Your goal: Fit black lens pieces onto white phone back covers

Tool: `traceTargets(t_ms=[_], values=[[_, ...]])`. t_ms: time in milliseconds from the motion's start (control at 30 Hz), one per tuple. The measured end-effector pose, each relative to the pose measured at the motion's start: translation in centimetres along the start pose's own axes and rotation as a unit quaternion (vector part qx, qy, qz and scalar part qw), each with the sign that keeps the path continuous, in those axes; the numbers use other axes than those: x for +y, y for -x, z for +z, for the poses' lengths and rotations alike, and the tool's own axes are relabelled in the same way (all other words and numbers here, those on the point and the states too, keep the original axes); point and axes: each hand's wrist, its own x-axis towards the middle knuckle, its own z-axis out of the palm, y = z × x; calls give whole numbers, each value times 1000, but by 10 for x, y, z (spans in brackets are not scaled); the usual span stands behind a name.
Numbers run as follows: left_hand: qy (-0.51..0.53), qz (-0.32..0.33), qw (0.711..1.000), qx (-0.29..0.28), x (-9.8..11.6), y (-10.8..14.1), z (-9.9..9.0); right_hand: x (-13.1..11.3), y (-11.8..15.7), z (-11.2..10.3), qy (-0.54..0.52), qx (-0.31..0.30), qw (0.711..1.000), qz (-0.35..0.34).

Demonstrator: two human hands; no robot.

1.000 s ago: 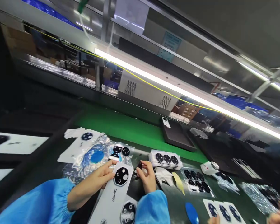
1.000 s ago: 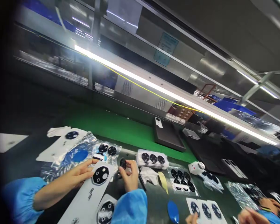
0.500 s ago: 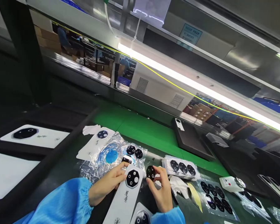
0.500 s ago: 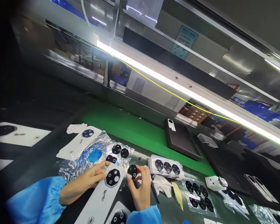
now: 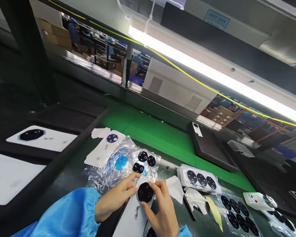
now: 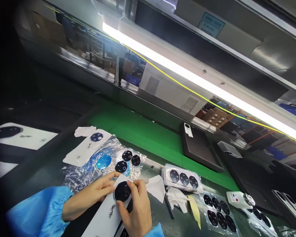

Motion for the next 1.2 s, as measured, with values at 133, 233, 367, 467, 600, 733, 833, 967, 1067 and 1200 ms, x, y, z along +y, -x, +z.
traceTargets(t_ms=[133,233,367,467,600,733,833,967,1067,1200], values=[[3,-3,1000,0,1,1,1,0,0,1,-2,-3,1000,7],[17,-6,1000,-2,-1,1,0,1,1,1,-4,-17,1000,18],[46,15,999,-25,-7,-1,-2,3,2,1,-2,-32,999,27],[53,25,998,-28,-10,-4,-3,3,3,1,5,-38,999,32],[35,18,999,-18,-9,-4,-3,1,2,0,8,-35,999,33],[27,10,999,-27,-6,-2,-2,-1,2,0,15,-39,999,31],[30,18,999,-30,-6,-2,-2,-2,2,0,19,-43,998,31],[26,15,999,-27,-6,-1,-2,-2,2,1,19,-48,998,33],[22,16,999,-26,-7,-2,-3,-3,2,1,16,-45,998,35],[20,15,999,-27,-8,-2,-4,-3,1,0,18,-39,999,32]])
